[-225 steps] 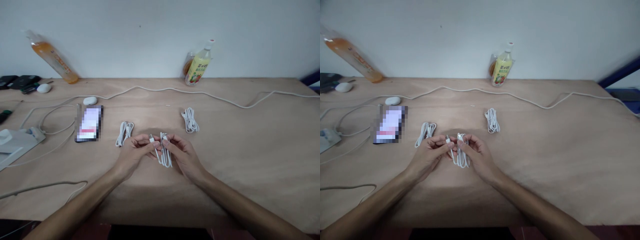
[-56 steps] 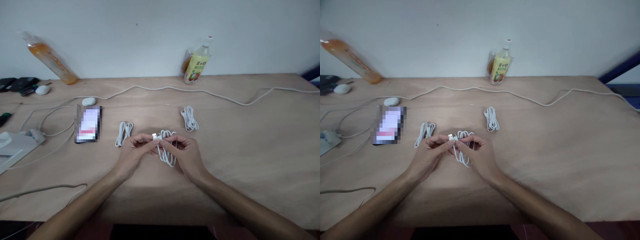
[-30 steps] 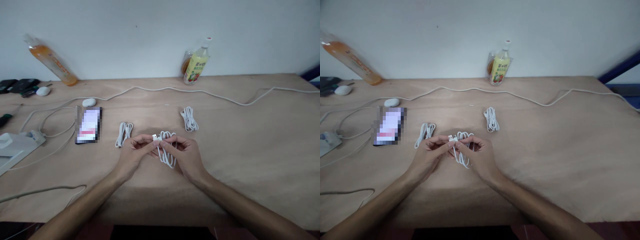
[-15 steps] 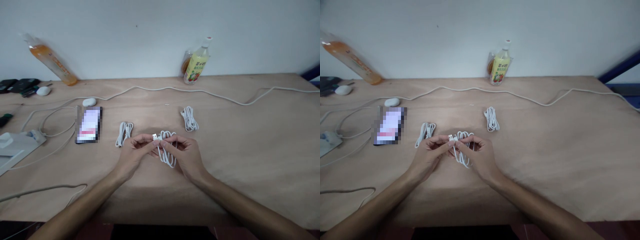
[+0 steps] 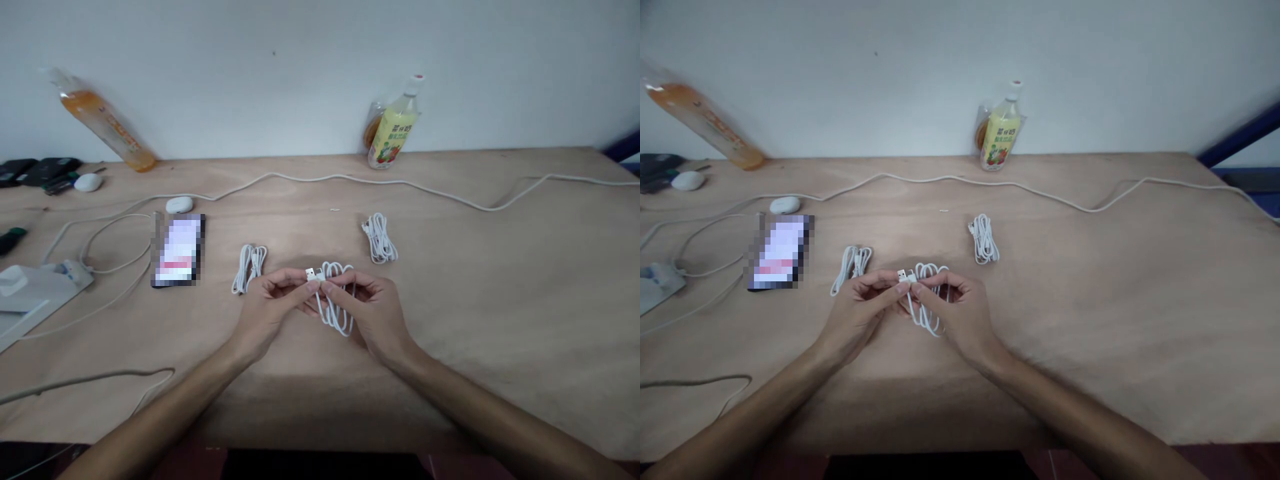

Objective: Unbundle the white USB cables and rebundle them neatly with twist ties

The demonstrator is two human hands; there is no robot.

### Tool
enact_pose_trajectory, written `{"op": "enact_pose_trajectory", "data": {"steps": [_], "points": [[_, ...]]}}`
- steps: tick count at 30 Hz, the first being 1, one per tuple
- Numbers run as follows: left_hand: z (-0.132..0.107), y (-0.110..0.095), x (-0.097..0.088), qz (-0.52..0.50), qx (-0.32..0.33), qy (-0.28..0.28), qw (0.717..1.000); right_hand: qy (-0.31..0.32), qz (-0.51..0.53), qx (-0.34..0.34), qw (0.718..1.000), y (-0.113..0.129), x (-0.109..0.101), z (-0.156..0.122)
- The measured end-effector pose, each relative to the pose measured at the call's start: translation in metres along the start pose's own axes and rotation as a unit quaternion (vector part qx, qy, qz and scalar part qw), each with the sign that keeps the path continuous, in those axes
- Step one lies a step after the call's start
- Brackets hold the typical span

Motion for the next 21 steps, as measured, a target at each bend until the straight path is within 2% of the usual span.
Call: {"op": "enact_pose_trajectory", "data": {"steps": [12,21], "points": [[0.0005,0.0,0.0012,0.014,0.004,0.011,1.0,-0.004,0.01,0.018,1.0,-0.0054,-0.0009,-0.0008],[0.0006,0.0001,0.0014,0.016,0.009,0.012,1.0,-0.007,-0.004,0.002,1.0,0.0001,-0.0017,0.0]]}}
Point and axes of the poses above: each hand's wrist, its own z-axis towards the middle knuckle, its own x-axis out of the palm, y = z × x, the point moved 9 cm from there along z, towards the middle knuckle, and after that the axes turned 8 degrees about -x, right-handed, at the moved point
